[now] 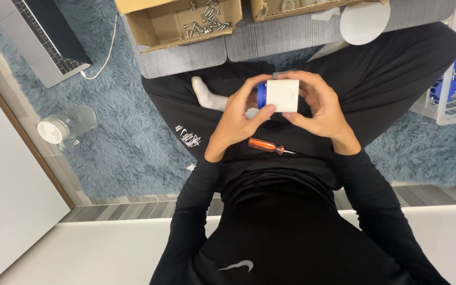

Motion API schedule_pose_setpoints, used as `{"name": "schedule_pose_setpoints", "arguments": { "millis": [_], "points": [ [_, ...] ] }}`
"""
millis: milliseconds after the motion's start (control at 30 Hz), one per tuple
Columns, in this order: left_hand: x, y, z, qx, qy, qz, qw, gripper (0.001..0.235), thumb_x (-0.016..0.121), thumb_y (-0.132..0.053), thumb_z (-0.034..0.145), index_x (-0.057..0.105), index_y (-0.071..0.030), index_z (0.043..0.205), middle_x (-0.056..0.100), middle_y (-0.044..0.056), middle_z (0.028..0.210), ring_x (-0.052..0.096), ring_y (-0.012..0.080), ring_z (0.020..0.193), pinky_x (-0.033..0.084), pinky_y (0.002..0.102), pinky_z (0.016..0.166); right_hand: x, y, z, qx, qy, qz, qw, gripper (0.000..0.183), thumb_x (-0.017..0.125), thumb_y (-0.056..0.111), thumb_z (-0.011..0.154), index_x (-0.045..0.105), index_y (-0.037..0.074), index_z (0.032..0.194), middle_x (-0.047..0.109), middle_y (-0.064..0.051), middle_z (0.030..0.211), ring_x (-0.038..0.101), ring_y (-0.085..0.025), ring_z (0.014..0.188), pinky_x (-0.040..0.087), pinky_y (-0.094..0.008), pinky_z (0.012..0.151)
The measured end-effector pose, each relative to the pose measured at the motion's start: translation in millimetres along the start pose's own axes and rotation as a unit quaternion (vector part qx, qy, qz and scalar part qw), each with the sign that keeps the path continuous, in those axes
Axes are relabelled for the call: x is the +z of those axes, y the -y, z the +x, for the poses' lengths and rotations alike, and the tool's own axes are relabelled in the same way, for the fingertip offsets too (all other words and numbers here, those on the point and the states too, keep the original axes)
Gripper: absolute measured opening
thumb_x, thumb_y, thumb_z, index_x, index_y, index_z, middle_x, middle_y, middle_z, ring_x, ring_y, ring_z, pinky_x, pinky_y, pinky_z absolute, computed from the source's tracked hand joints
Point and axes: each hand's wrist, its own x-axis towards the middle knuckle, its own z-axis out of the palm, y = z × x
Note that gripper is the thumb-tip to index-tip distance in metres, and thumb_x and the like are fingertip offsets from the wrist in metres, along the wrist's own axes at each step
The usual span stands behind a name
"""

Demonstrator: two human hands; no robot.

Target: Assembling electrical junction boxes by attaching covers with a screwdriver while sitting on the floor.

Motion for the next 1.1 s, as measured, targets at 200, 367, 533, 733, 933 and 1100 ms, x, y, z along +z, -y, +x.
{"name": "schedule_pose_setpoints", "arguments": {
  "millis": [200,367,533,733,933,1100],
  "points": [
    [2,-7,1,0.041,-0.028,-0.041,0.998,0.067,0.091,-0.015,0.097,0.057,-0.009,0.154,0.062,0.009,0.145,0.074,0.0206,0.121,0.065,0.034,0.102,4,18,6,0.015,0.033,0.015,0.999,0.083,0.076,0.026,0.097,0.038,-0.007,0.162,0.044,-0.028,0.164,0.049,-0.038,0.152,0.049,-0.052,0.12],
    [1,-18,1,0.087,-0.041,-0.011,0.995,0.066,0.098,-0.012,0.089,0.064,-0.01,0.145,0.058,0.006,0.153,0.067,0.0245,0.138,0.059,0.035,0.115,1,4,1,0.064,0.023,-0.038,0.997,0.082,0.047,0.059,0.113,0.039,-0.003,0.167,0.06,-0.028,0.147,0.06,-0.034,0.136,0.055,-0.052,0.106],
    [1,-20,2,0.084,-0.026,0.007,0.996,0.075,0.098,-0.019,0.093,0.056,-0.016,0.155,0.053,0.003,0.162,0.056,0.0222,0.151,0.053,0.038,0.122,0,-5,-3,0.075,-0.011,0.054,0.996,0.073,0.072,0.001,0.1,0.038,-0.008,0.164,0.059,-0.026,0.143,0.072,-0.032,0.111,0.068,-0.041,0.08],
    [-5,4,0,0.0,0.002,-0.002,1.0,0.073,0.077,-0.044,0.108,0.044,-0.01,0.163,0.063,0.02,0.153,0.072,0.0289,0.126,0.064,0.044,0.098,8,14,1,0.059,-0.014,-0.026,0.998,0.08,0.09,0.0,0.085,0.053,-0.008,0.155,0.065,-0.026,0.146,0.069,-0.033,0.129,0.062,-0.04,0.097],
    [1,12,-1,-0.002,-0.018,-0.029,0.999,0.054,0.076,-0.025,0.109,0.056,-0.008,0.155,0.067,0.015,0.142,0.074,0.0228,0.118,0.068,0.037,0.093,7,15,4,-0.009,0.003,-0.023,1.0,0.067,0.085,-0.007,0.086,0.057,-0.013,0.147,0.059,-0.03,0.151,0.062,-0.038,0.139,0.06,-0.043,0.104],
    [4,-1,-1,0.028,-0.034,-0.026,0.999,0.064,0.088,-0.022,0.101,0.056,-0.011,0.156,0.066,0.009,0.141,0.073,0.0182,0.117,0.066,0.033,0.099,4,18,6,-0.015,0.034,0.005,0.999,0.074,0.08,0.008,0.095,0.044,-0.009,0.157,0.043,-0.028,0.167,0.05,-0.037,0.152,0.052,-0.046,0.116]
  ]
}}
